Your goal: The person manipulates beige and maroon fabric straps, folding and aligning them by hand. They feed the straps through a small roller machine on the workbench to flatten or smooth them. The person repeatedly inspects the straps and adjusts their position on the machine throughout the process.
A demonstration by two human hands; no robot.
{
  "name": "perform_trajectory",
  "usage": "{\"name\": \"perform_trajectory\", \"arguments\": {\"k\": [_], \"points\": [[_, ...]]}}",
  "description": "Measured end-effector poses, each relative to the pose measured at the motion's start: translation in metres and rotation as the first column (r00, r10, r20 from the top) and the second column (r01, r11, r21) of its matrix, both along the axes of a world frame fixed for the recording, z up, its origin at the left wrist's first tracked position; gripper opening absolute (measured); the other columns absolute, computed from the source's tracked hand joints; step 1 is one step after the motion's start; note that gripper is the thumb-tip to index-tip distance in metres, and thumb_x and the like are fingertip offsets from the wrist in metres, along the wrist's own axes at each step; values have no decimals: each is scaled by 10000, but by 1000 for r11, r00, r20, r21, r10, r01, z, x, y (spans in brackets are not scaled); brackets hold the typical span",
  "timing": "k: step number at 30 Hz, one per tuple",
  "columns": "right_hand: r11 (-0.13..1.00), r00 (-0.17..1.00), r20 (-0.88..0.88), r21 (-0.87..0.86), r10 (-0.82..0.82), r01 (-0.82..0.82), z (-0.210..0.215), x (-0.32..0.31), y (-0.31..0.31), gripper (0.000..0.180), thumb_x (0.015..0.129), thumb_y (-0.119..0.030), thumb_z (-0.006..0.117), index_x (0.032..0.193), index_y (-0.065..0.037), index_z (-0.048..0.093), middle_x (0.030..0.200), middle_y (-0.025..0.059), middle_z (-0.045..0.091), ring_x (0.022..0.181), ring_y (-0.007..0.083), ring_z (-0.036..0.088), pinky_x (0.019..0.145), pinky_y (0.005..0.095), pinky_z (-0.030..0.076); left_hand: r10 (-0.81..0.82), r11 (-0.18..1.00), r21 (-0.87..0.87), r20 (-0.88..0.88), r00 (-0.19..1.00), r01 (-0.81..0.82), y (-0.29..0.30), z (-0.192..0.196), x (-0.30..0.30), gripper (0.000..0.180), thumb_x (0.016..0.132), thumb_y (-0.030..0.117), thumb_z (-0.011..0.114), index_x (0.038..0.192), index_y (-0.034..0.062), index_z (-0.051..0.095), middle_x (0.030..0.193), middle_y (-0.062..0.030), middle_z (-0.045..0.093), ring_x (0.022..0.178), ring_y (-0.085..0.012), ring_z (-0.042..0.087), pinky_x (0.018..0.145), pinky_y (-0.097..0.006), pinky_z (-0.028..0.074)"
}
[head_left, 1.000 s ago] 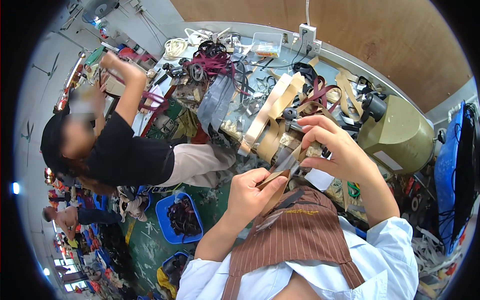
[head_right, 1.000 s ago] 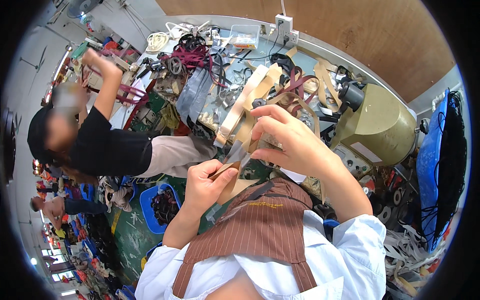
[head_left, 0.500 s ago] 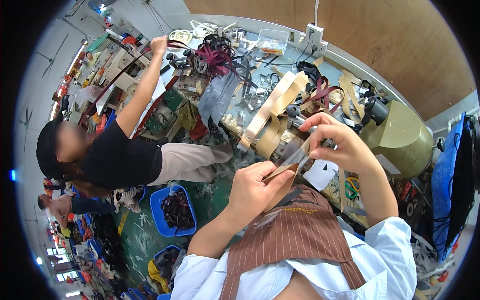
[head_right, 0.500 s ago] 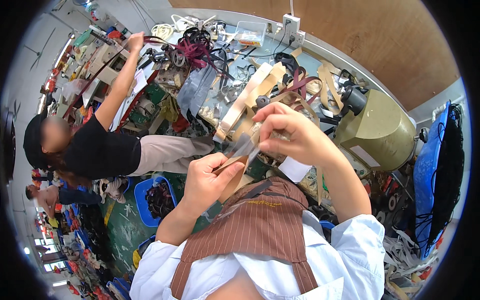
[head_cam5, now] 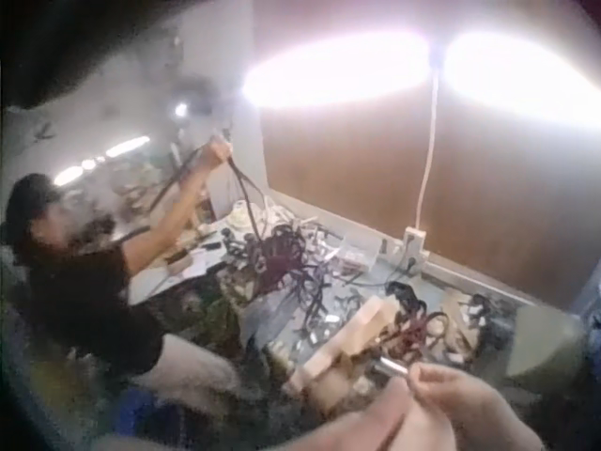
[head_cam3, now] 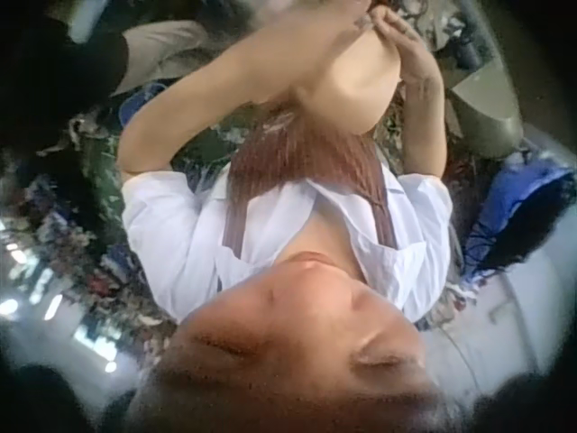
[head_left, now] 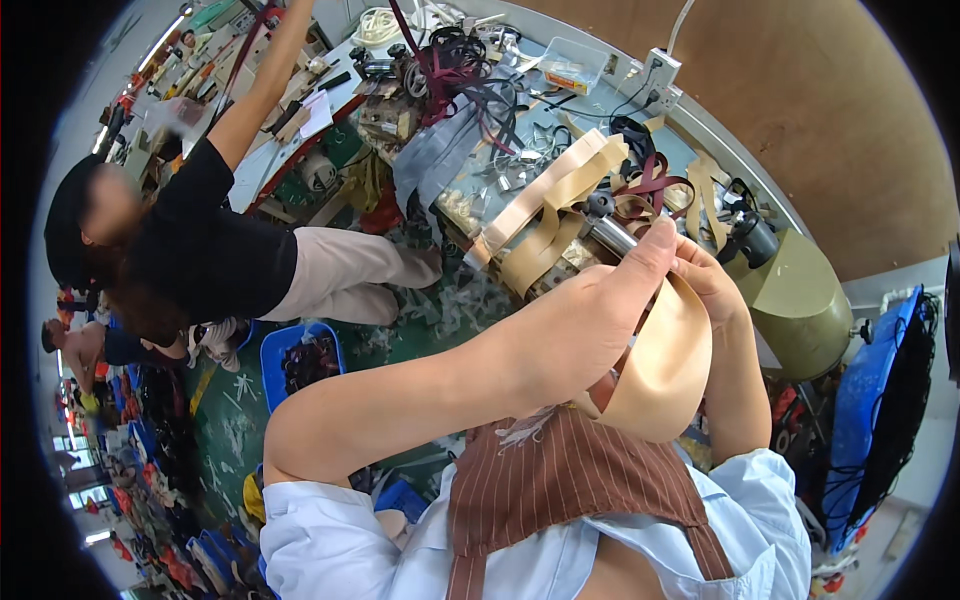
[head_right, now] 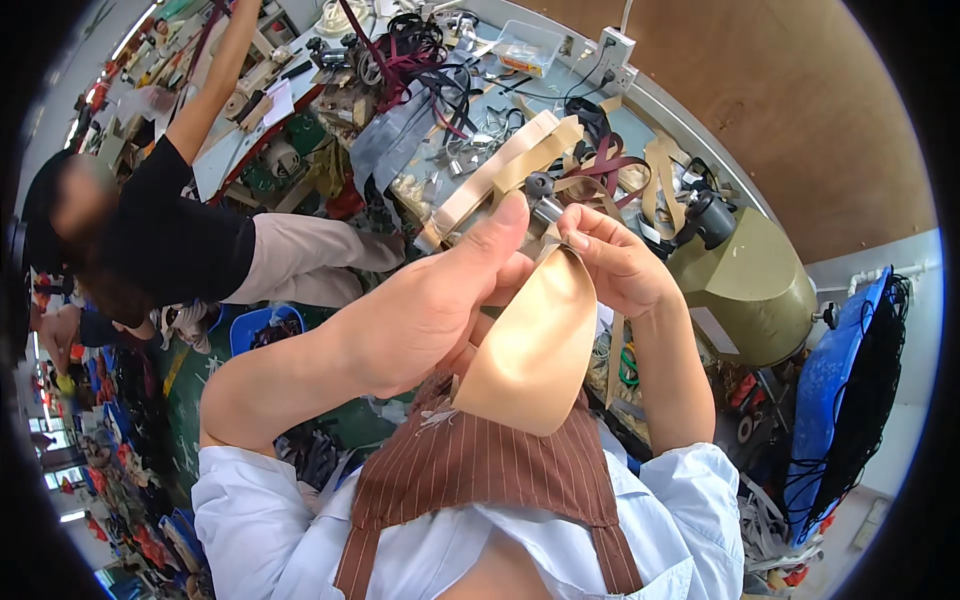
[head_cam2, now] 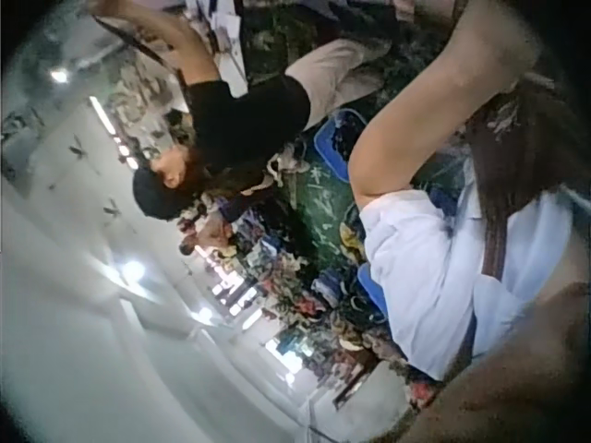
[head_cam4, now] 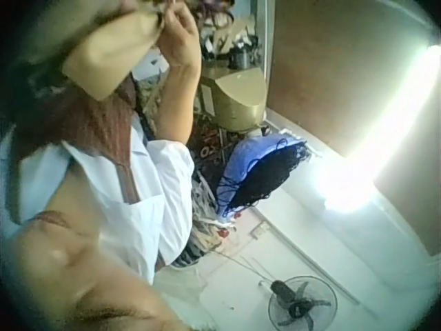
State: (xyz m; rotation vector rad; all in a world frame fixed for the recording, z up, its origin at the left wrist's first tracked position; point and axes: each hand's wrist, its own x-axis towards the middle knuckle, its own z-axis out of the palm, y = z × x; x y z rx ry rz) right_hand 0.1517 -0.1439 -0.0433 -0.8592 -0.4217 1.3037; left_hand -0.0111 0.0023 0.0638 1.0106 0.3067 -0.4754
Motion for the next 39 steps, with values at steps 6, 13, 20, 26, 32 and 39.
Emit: {"name": "perform_trajectory", "arguments": {"k": [6,13,20,26,32,39], "points": [[994,998,55,105,-37,31,9,-7,3,154,868,-151,591,948,-96,471,869,-10,570,811,75,578,706,238,488,70,902,397,249,966,-168,-5,-44,-5,428,901,386,483,914,-37,542,767,-99,593,666,-135,578,590,-290,459],[970,963,114,35,-245,242,25,-14,7,220,848,-53,597,1004,-87,445,901,44,597,735,91,603,618,213,528,21,727,648,308,951,-226,3,-42,3,251,840,198,559,851,-53,561,697,-181,583,649,-248,591,595,-359,442],[965,969,-55,91,-241,245,17,-6,4,288,874,-47,548,1135,-57,426,921,84,604,788,148,642,646,246,568,-54,809,578,249,967,-104,0,-28,9,228,866,163,528,975,-36,549,783,-88,599,709,-123,561,633,-262,448],[954,962,-67,132,-264,271,21,1,1,297,879,-38,533,1154,-36,423,987,109,589,810,162,646,630,254,579,-156,768,638,269,950,-55,0,-16,8,267,883,176,526,1064,-20,534,862,-41,605,746,-58,550,664,-221,453],[931,913,184,118,-363,346,32,-11,2,322,846,-7,571,1137,-34,437,911,92,606,752,117,630,602,216,561,-61,812,579,211,976,-74,12,-37,15,253,902,229,527,989,-3,579,840,-29,609,758,-45,542,644,-216,448],[887,713,563,87,-419,453,31,-5,17,238,820,-30,622,1038,-29,528,823,18,591,747,74,572,652,222,497,83,538,662,576,813,-523,12,-86,7,325,862,165,539,1132,-13,558,983,-220,619,876,-331,628,715,-314,482]]}}
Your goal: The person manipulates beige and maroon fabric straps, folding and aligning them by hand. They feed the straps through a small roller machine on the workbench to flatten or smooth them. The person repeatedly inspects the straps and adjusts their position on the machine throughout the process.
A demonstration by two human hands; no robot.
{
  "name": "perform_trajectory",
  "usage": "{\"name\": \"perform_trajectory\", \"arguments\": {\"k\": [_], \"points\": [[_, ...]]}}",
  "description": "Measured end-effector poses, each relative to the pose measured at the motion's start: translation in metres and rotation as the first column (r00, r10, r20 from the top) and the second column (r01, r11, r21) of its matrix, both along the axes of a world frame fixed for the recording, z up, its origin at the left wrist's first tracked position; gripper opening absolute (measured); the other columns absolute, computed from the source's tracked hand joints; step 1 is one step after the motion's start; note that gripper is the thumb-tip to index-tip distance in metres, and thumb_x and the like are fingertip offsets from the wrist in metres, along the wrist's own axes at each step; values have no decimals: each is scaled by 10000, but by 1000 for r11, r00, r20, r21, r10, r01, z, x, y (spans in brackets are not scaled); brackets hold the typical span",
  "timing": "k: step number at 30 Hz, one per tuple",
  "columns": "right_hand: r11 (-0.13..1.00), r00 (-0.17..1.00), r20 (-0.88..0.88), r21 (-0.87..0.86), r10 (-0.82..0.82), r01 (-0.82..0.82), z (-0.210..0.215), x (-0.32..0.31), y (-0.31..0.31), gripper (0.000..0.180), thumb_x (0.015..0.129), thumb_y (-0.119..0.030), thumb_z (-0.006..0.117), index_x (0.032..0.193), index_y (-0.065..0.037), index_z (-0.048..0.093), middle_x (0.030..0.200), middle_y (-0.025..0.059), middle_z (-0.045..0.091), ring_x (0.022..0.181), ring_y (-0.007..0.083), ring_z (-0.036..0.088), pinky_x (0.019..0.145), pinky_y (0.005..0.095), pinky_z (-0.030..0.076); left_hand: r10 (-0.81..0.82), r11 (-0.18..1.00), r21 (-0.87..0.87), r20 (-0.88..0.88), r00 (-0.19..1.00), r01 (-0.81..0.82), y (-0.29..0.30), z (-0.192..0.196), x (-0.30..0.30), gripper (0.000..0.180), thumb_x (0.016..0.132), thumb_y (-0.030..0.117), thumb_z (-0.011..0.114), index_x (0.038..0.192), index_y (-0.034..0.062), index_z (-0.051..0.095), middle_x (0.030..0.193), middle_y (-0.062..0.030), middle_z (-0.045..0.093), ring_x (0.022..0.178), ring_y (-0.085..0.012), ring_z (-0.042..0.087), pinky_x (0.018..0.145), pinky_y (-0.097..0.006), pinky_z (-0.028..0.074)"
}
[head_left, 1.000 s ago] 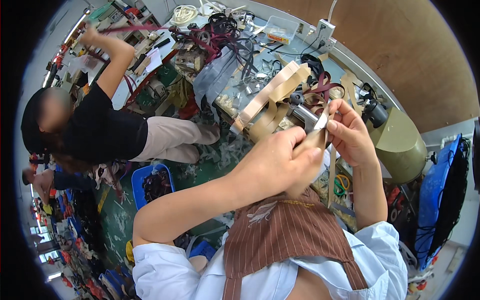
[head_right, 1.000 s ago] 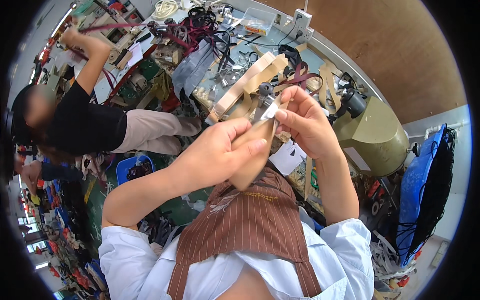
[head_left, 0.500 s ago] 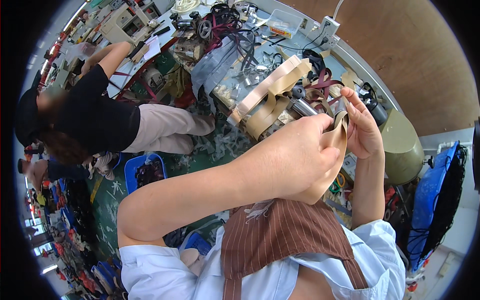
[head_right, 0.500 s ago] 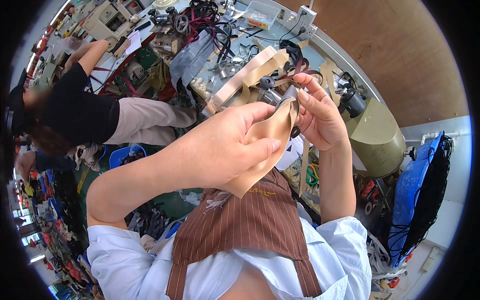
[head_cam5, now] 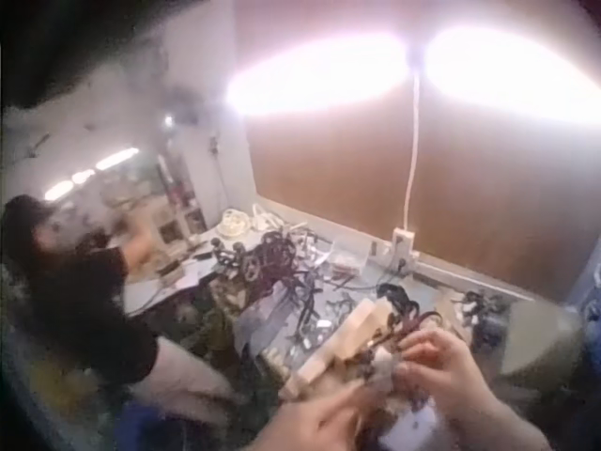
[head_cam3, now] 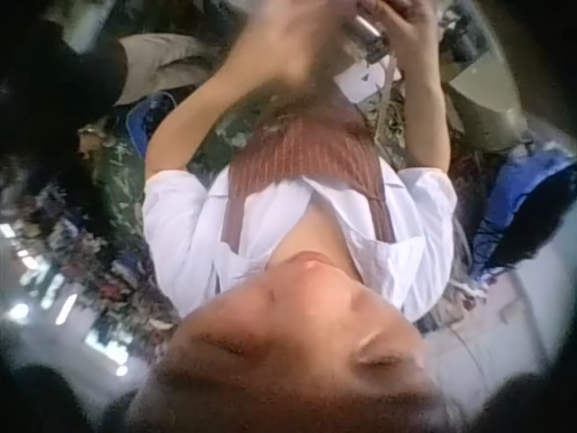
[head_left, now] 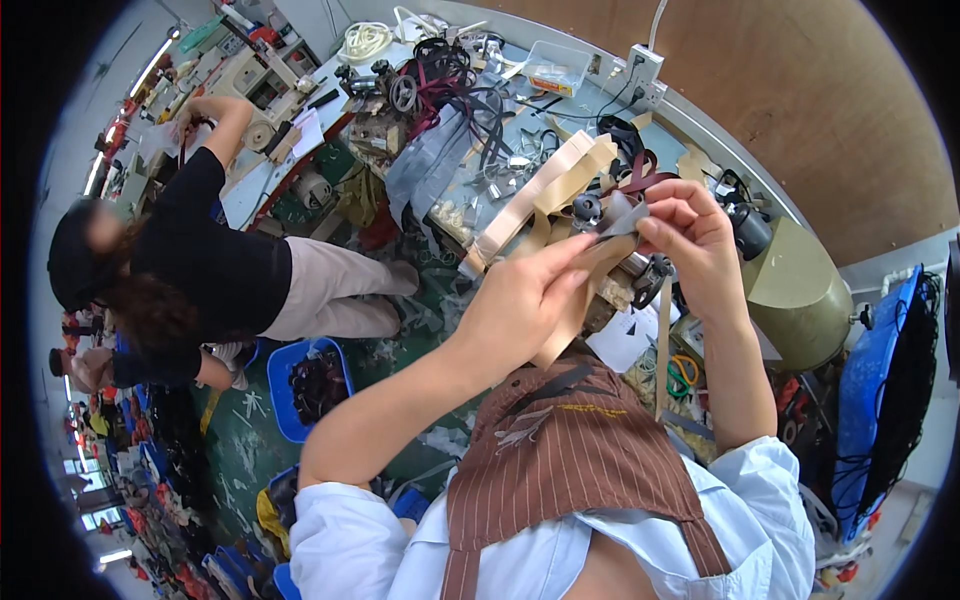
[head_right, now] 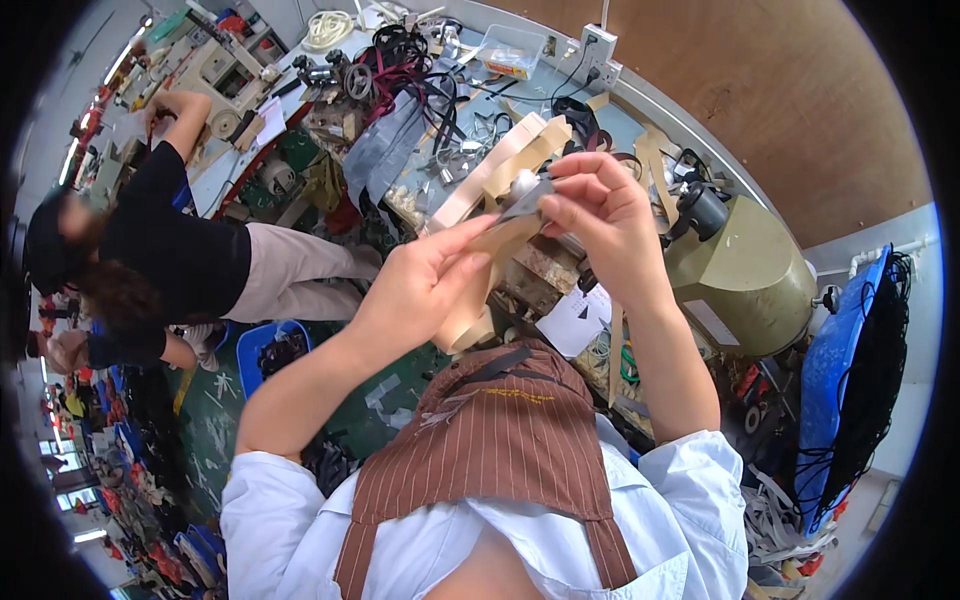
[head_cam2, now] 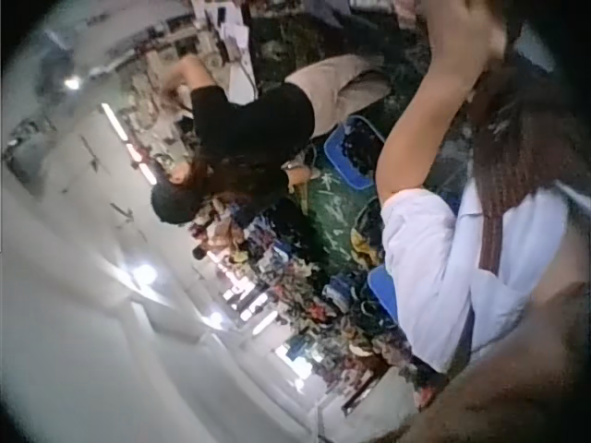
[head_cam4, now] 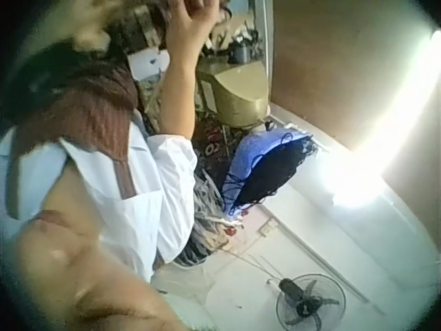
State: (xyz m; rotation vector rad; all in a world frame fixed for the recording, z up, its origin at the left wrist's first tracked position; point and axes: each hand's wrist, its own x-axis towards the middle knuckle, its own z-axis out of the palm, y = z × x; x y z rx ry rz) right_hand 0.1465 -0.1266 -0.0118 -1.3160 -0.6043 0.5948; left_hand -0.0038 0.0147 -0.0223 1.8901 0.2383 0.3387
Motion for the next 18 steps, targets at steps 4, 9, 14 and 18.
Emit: {"name": "perform_trajectory", "arguments": {"k": [4,9,14,18], "points": [[991,992,-39,-65,-117,114,-29,22,-13,209,818,-38,621,1016,-31,555,823,18,602,722,75,561,625,209,467,96,964,-232,-162,982,-132,9,-36,-16,285,884,128,526,1137,0,554,932,-163,657,814,-180,654,709,-279,489],[968,955,-296,-244,-13,-62,-164,-10,-28,208,821,-78,630,1005,-11,562,854,39,622,671,80,565,579,220,471,-441,535,-843,-212,872,66,17,-144,-28,256,912,187,533,1096,13,567,956,-27,630,835,-90,598,734,-234,481],[973,897,-411,-219,-163,77,-249,-28,-21,274,842,-75,576,1090,34,539,951,74,627,834,143,601,717,255,487,-380,595,-798,-383,842,-95,-25,-234,15,262,892,234,569,1036,15,579,854,-17,621,687,-64,594,596,-200,490],[842,940,52,-429,-338,327,-239,-48,-63,395,806,-159,647,1136,17,521,1059,139,594,966,188,575,839,289,461,-185,667,-703,-475,860,-245,-36,-252,42,281,882,235,584,1020,-10,588,896,-72,644,746,-122,622,649,-248,496]]}}
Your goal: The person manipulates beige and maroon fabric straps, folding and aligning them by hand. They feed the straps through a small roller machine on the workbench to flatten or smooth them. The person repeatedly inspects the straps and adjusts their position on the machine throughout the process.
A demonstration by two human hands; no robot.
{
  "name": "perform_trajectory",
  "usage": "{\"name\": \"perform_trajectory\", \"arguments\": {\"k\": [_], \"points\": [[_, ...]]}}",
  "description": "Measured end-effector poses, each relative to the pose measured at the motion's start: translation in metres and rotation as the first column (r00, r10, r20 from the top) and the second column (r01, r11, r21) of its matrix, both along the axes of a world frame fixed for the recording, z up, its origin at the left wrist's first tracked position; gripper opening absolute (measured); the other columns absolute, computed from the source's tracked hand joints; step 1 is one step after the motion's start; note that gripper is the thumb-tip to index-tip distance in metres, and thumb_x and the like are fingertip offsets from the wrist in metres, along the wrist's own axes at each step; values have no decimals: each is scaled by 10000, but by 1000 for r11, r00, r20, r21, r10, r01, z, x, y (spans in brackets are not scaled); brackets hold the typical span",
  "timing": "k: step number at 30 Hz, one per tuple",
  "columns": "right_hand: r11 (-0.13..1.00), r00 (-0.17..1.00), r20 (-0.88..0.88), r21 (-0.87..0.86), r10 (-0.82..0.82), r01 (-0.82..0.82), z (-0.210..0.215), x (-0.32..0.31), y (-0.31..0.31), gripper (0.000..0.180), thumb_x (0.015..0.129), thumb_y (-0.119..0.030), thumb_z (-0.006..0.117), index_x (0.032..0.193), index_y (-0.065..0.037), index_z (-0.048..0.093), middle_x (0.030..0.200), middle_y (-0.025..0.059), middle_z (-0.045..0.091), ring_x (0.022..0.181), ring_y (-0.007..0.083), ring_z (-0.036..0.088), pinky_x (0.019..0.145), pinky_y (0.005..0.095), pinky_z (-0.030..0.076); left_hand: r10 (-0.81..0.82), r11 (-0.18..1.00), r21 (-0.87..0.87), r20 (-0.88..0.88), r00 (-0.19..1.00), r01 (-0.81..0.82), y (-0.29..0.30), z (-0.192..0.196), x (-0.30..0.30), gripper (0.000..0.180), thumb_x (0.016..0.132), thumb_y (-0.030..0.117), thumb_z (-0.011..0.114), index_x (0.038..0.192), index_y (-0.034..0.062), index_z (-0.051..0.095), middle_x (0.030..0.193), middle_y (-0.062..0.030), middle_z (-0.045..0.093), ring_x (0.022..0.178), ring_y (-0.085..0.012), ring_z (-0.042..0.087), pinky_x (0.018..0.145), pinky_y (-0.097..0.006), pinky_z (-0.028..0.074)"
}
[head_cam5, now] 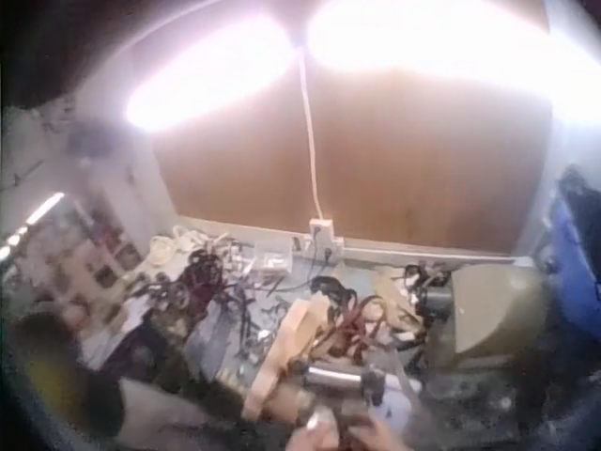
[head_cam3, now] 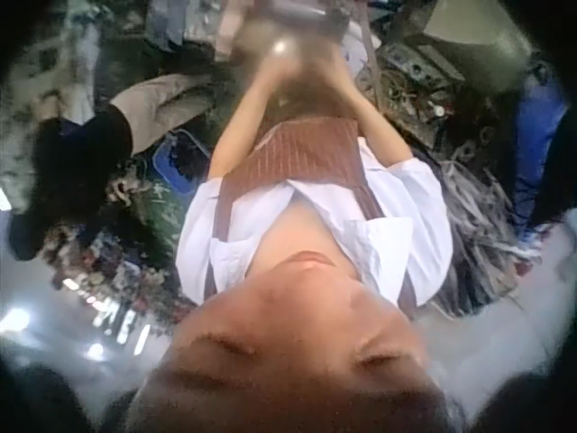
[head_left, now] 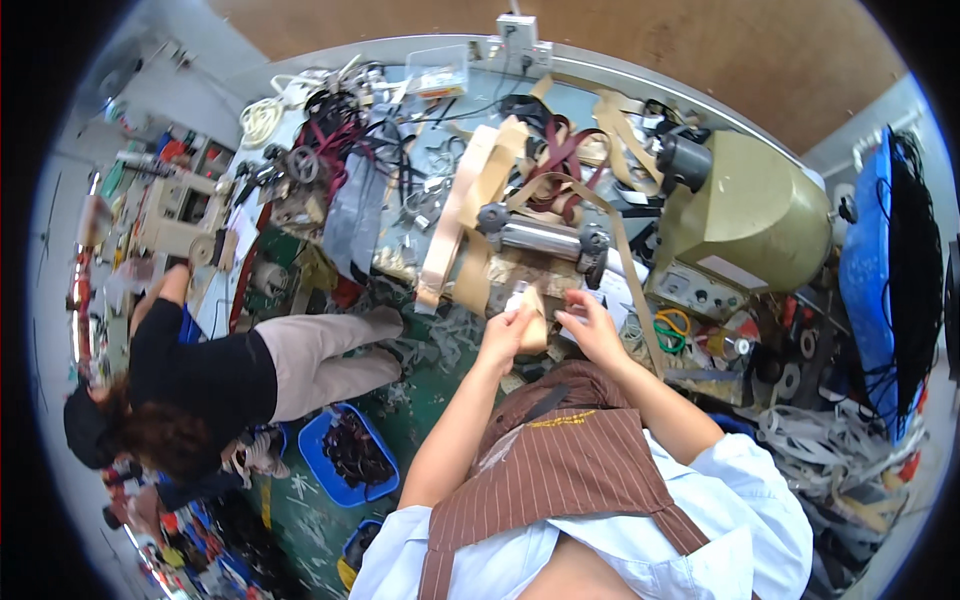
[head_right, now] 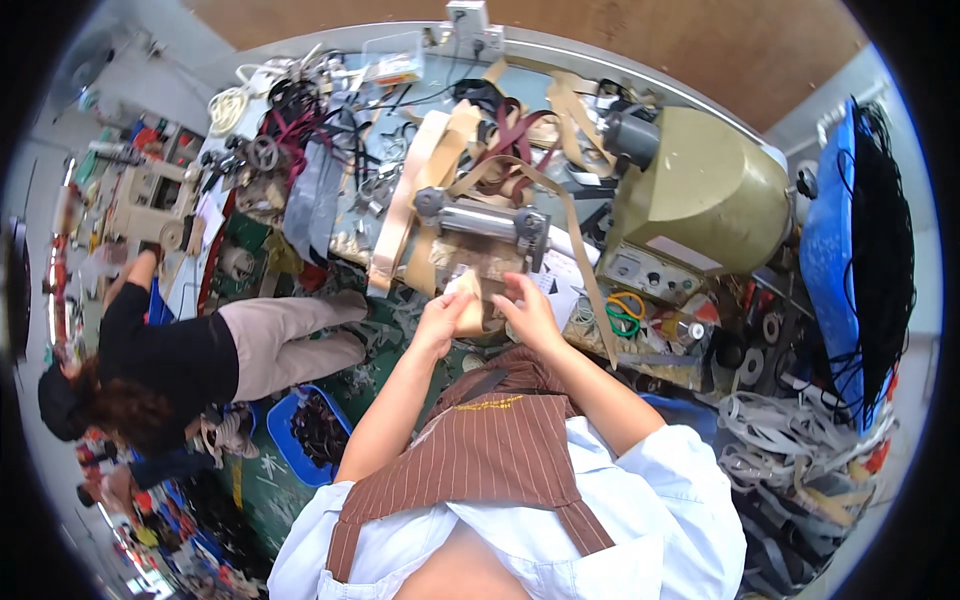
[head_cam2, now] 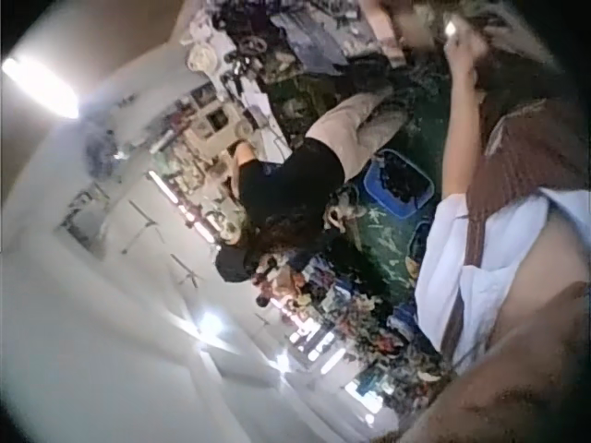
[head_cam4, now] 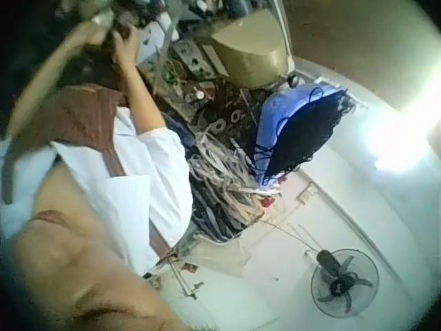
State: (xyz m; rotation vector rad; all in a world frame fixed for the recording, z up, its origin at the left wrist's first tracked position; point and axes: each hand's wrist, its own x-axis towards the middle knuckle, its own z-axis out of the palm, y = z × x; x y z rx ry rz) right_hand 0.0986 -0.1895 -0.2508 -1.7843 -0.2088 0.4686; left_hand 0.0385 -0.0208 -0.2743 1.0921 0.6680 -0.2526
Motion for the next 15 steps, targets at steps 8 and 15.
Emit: {"name": "perform_trajectory", "arguments": {"k": [8,15], "points": [[548,509,-205,-371,-836,750,-126,-47,-233,944,684,-264,773,1340,38,165,1274,229,360,1161,273,395,987,385,322,-53,998,-11,79,995,54,12,-30,57,239,894,241,568,1012,34,588,905,-31,639,788,-100,605,695,-246,479],[346,377,406,-150,-832,926,-145,11,-272,888,639,-268,815,1273,41,277,1253,205,398,1147,278,416,972,376,326,-238,956,181,19,971,231,27,7,19,267,908,231,540,1040,3,584,901,-18,628,791,-69,570,702,-221,450]]}}
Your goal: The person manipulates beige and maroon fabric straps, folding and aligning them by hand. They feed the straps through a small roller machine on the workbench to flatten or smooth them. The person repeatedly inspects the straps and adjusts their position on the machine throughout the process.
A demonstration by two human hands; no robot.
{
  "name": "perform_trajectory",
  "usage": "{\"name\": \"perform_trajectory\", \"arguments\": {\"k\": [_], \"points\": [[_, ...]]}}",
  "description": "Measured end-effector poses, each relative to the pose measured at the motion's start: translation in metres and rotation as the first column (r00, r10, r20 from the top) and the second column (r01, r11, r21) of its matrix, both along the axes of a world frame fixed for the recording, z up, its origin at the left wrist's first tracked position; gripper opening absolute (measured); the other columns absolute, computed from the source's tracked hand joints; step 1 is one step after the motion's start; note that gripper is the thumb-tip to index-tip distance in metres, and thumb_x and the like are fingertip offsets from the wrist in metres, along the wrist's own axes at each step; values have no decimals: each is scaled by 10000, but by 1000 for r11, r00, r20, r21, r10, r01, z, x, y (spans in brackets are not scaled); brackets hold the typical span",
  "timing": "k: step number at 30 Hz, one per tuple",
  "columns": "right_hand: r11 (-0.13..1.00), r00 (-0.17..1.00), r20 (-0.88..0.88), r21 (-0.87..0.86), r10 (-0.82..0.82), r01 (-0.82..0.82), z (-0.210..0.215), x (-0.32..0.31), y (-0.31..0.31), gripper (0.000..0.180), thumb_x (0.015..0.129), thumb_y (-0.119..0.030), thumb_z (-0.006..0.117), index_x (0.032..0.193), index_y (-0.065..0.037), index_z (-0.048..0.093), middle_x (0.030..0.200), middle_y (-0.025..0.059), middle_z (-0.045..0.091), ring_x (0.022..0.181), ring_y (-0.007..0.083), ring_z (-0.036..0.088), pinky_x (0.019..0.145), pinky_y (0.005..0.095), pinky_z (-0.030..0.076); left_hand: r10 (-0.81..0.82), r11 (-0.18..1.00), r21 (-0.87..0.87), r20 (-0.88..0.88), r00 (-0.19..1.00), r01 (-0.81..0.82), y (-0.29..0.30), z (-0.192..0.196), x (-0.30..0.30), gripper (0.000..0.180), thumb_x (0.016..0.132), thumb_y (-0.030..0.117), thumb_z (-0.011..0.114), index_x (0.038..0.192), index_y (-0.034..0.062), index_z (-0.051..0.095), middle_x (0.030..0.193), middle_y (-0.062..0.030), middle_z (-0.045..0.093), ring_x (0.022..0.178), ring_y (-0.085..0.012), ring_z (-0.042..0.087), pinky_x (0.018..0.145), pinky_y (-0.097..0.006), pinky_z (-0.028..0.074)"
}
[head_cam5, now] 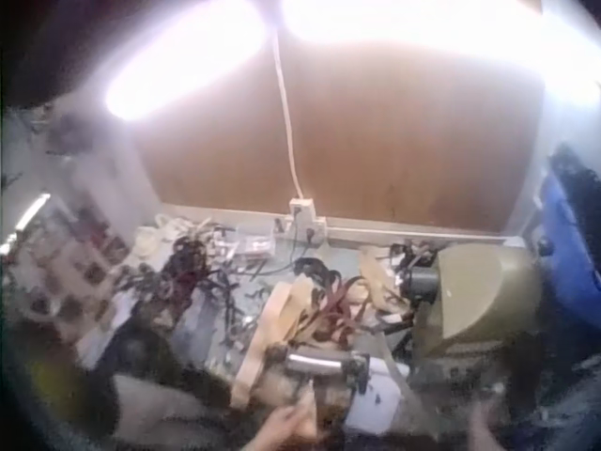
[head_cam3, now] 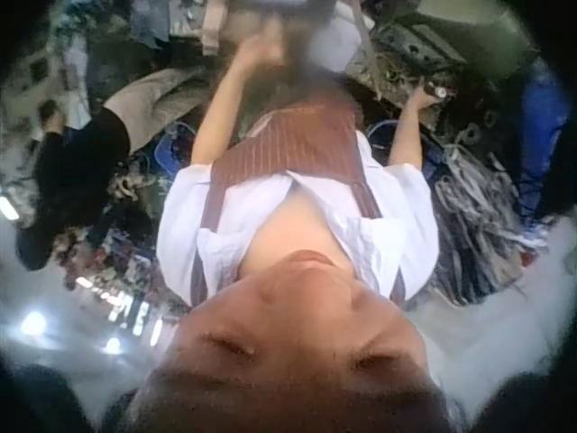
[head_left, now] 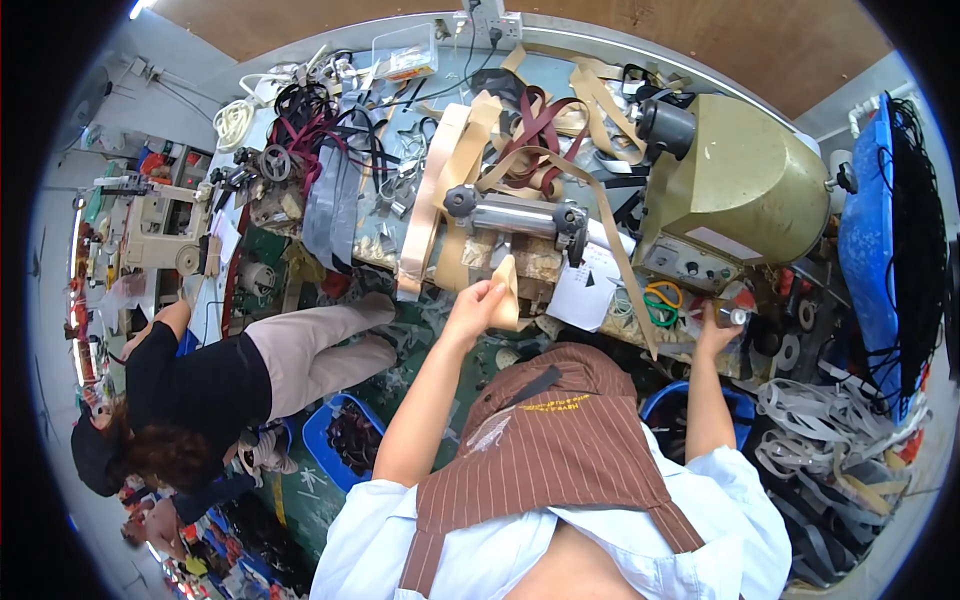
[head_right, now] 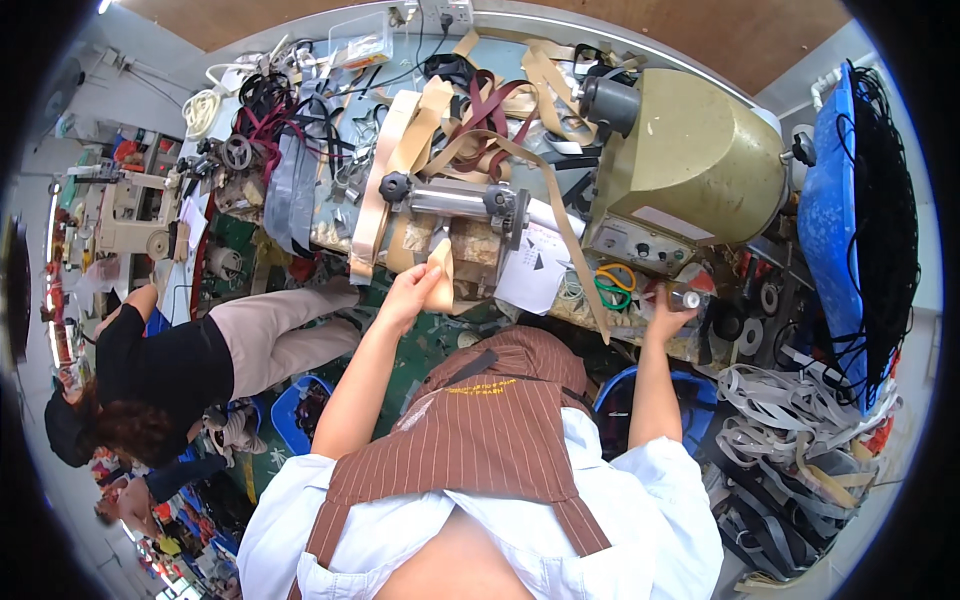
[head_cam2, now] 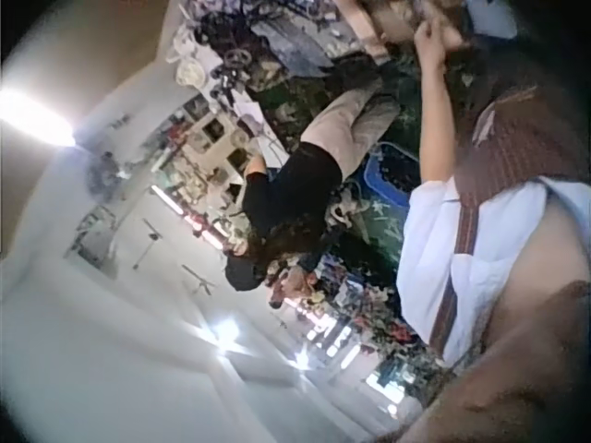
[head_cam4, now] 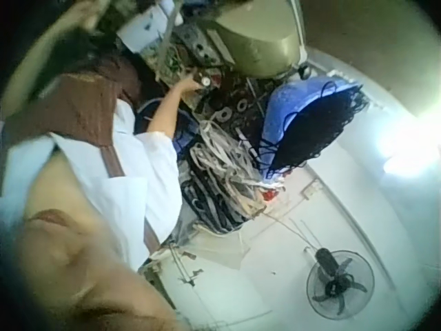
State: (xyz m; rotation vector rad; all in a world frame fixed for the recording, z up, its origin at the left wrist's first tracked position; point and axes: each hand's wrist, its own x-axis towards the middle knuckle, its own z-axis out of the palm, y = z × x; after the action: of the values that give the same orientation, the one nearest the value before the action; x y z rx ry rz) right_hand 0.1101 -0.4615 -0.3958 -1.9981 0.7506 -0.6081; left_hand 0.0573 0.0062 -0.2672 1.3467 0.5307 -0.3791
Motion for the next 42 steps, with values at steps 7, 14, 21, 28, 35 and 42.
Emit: {"name": "perform_trajectory", "arguments": {"k": [7,14,21,28,35,42], "points": [[950,953,4,79,303,-303,91,-21,44,613,671,-145,753,1151,-4,400,1093,105,499,1002,189,511,889,331,403,278,959,18,140,950,-283,16,49,-72,259,932,195,488,1070,-13,554,955,-86,635,863,-134,611,772,-264,487],[-50,521,256,925,814,-376,165,-15,192,784,664,-299,731,1289,-48,331,1165,143,493,1071,266,521,938,405,420,547,832,-31,217,809,-554,22,81,-108,203,929,169,495,1001,0,580,939,-111,653,827,-118,616,753,-246,482],[-300,419,158,906,894,299,160,-33,326,576,784,-549,570,1039,-35,524,860,154,609,759,275,627,692,415,534,567,807,-19,305,766,-590,28,114,-120,209,932,127,478,1086,5,548,964,-80,624,911,-153,610,785,-267,486],[-337,505,176,908,845,249,167,-21,328,477,807,-496,580,942,-38,561,738,106,618,607,213,612,581,356,534,557,815,-14,294,776,-579,27,115,-127,188,932,142,483,1034,2,555,946,-116,641,860,-139,618,755,-259,491],[112,402,42,930,915,-351,151,-22,258,465,782,-373,672,1044,-19,522,862,73,628,726,192,619,650,303,511,478,863,10,308,823,-505,17,117,-106,182,929,125,478,1031,-4,557,947,-119,643,826,-129,612,743,-255,494],[866,900,-254,-275,353,-417,93,-40,101,651,604,-232,788,1115,12,468,1085,201,517,1027,340,506,892,387,405,358,930,-32,298,885,-365,3,124,-87,201,933,117,468,1037,-35,549,954,-129,641,861,-150,620,762,-269,502]]}}
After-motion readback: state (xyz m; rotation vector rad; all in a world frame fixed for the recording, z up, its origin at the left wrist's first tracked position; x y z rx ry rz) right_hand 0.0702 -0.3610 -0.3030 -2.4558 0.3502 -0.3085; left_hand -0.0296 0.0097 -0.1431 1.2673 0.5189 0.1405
